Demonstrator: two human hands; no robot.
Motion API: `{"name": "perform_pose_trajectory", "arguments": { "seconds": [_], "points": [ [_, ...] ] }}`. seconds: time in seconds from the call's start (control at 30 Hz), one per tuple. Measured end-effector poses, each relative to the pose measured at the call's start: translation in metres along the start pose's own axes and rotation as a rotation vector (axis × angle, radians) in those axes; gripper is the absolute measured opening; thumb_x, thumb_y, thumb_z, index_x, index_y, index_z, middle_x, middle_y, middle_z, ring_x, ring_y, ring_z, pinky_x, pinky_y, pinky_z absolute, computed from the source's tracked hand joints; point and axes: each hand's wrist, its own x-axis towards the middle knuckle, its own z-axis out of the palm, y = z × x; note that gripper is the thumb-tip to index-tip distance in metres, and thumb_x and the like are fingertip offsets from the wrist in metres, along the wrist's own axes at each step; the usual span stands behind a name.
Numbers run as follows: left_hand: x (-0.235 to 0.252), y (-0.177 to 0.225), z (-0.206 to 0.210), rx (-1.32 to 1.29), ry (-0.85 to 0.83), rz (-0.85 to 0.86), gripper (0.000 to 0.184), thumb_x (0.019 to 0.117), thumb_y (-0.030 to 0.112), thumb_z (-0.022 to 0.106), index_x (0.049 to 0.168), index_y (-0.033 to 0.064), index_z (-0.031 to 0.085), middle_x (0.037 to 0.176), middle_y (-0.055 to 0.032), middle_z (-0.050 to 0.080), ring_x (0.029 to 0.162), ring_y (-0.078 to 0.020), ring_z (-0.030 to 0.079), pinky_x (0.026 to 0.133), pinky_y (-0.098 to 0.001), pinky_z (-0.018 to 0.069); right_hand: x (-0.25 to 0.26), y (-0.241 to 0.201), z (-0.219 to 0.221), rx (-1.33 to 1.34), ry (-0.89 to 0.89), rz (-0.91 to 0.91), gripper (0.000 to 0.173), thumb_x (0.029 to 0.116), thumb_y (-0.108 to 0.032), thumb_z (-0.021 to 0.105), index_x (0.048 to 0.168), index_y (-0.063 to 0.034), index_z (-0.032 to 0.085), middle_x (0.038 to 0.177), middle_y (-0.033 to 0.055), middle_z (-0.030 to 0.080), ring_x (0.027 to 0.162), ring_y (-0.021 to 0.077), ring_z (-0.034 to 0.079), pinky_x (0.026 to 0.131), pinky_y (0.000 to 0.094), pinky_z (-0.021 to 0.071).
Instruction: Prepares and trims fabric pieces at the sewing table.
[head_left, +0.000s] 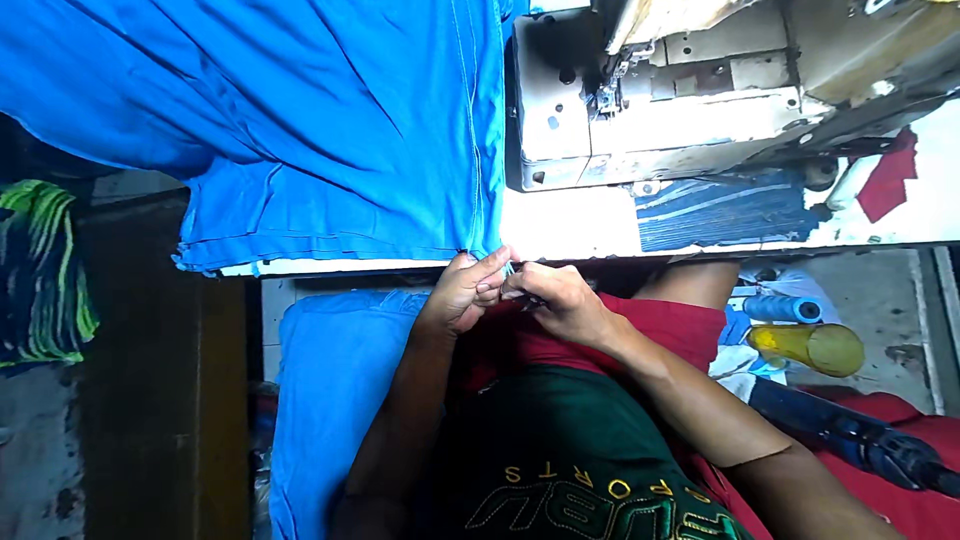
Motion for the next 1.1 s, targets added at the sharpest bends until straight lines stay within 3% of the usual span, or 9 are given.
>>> {"name": "perform_pose_trajectory", "arguments": {
  "seconds": [0.07, 0.13, 0.23, 0.3, 0.37, 0.53, 0.63, 0.77, 1.1],
  "points": [
    [-0.001, -0.002, 0.005, 0.058, 0.062, 0.05, 0.022, 0.1073, 0.027, 0.054, 0.1, 0.0093, 0.066, 0.056, 0.0067, 0.038, 0.044, -0.0018, 0.036, 0.045, -0.0164, 0.0366, 0.003, -0.002, -0.012, 0.241, -0.037, 0.075, 0.012, 0.0937, 0.0, 0.069, 0.106, 0.001, 0.072, 0.095, 0.0067, 0.072, 0.082, 0.0113, 0.069, 0.074, 0.0297, 0.0615],
    [-0.005, -0.006, 0.008, 0.142, 0.111, 0.089, 0.028, 0.1089, 0.03, 0.05, 0.099, 0.0088, 0.066, 0.059, 0.0046, 0.042, 0.047, -0.0036, 0.038, 0.047, -0.0183, 0.0386, 0.011, -0.009, -0.024, 0.37, 0.012, 0.215, 0.018, 0.0929, -0.003, 0.072, 0.111, 0.0009, 0.071, 0.086, 0.0033, 0.072, 0.071, 0.0076, 0.066, 0.065, 0.0247, 0.0587],
    [-0.012, -0.018, 0.015, 0.229, 0.207, 0.13, 0.032, 0.1099, 0.028, 0.047, 0.1, 0.0052, 0.067, 0.068, 0.0, 0.056, 0.054, -0.0058, 0.048, 0.052, -0.0205, 0.0439, 0.021, -0.01, -0.037, 0.247, 0.087, 0.449, 0.017, 0.1004, -0.017, 0.066, 0.114, -0.0071, 0.071, 0.075, 0.0011, 0.064, 0.06, 0.0102, 0.057, 0.054, 0.0262, 0.0502],
    [-0.016, -0.027, 0.016, 0.283, 0.236, 0.17, 0.033, 0.1104, 0.024, 0.045, 0.099, 0.0021, 0.067, 0.075, -0.0054, 0.063, 0.06, -0.0092, 0.054, 0.057, -0.0234, 0.0481, 0.027, -0.007, -0.041, 0.165, 0.087, 0.564, 0.02, 0.1049, -0.028, 0.06, 0.107, -0.0128, 0.072, 0.079, -0.0008, 0.066, 0.064, 0.0102, 0.06, 0.057, 0.0278, 0.0521],
    [-0.018, -0.035, 0.015, 0.307, 0.264, 0.206, 0.034, 0.1106, 0.022, 0.044, 0.096, 0.0016, 0.067, 0.076, -0.0074, 0.065, 0.061, -0.0105, 0.056, 0.057, -0.0237, 0.0489, 0.034, -0.009, -0.042, 0.124, 0.079, 0.618, 0.028, 0.106, -0.036, 0.057, 0.099, -0.013, 0.07, 0.069, -0.0003, 0.061, 0.055, 0.0111, 0.054, 0.048, 0.0276, 0.0443],
    [-0.023, -0.038, 0.013, 0.3, 0.32, 0.233, 0.035, 0.1094, 0.022, 0.046, 0.09, 0.0017, 0.068, 0.073, -0.0081, 0.065, 0.058, -0.0105, 0.055, 0.056, -0.0238, 0.047, 0.055, -0.011, -0.042, -0.011, -0.03, 0.614, 0.022, 0.1032, -0.03, 0.062, 0.091, -0.014, 0.07, 0.067, -0.001, 0.06, 0.053, 0.0108, 0.053, 0.048, 0.0307, 0.0441],
    [-0.027, -0.032, 0.011, 0.295, 0.335, 0.255, 0.034, 0.1078, 0.019, 0.047, 0.085, 0.0025, 0.067, 0.071, -0.0076, 0.065, 0.058, -0.011, 0.056, 0.058, -0.0249, 0.0483, 0.061, -0.013, -0.042, 0.078, -0.085, 0.639, 0.036, 0.106, -0.039, 0.055, 0.083, -0.0135, 0.067, 0.06, -0.0003, 0.056, 0.047, 0.0119, 0.049, 0.042, 0.0291, 0.0385],
    [-0.034, -0.025, 0.005, 0.256, 0.266, 0.251, 0.035, 0.1066, 0.019, 0.045, 0.082, 0.0053, 0.065, 0.072, -0.0056, 0.063, 0.061, -0.0116, 0.057, 0.061, -0.0261, 0.0498, 0.057, -0.011, -0.045, 0.319, -0.219, 0.708, 0.056, 0.1124, -0.043, 0.031, 0.094, -0.007, 0.071, 0.058, 0.0037, 0.055, 0.045, 0.0134, 0.046, 0.041, 0.0269, 0.0354],
    [-0.044, -0.012, 0.001, 0.074, 0.122, 0.202, 0.038, 0.1067, 0.023, 0.041, 0.08, 0.008, 0.064, 0.069, -0.0024, 0.059, 0.06, -0.0091, 0.054, 0.059, -0.0238, 0.0468, 0.049, -0.011, -0.012, 0.621, -0.251, 0.714, 0.043, 0.1129, -0.031, 0.034, 0.096, -0.0035, 0.063, 0.06, 0.005, 0.049, 0.046, 0.0119, 0.043, 0.042, 0.0247, 0.0347]
  ]
}}
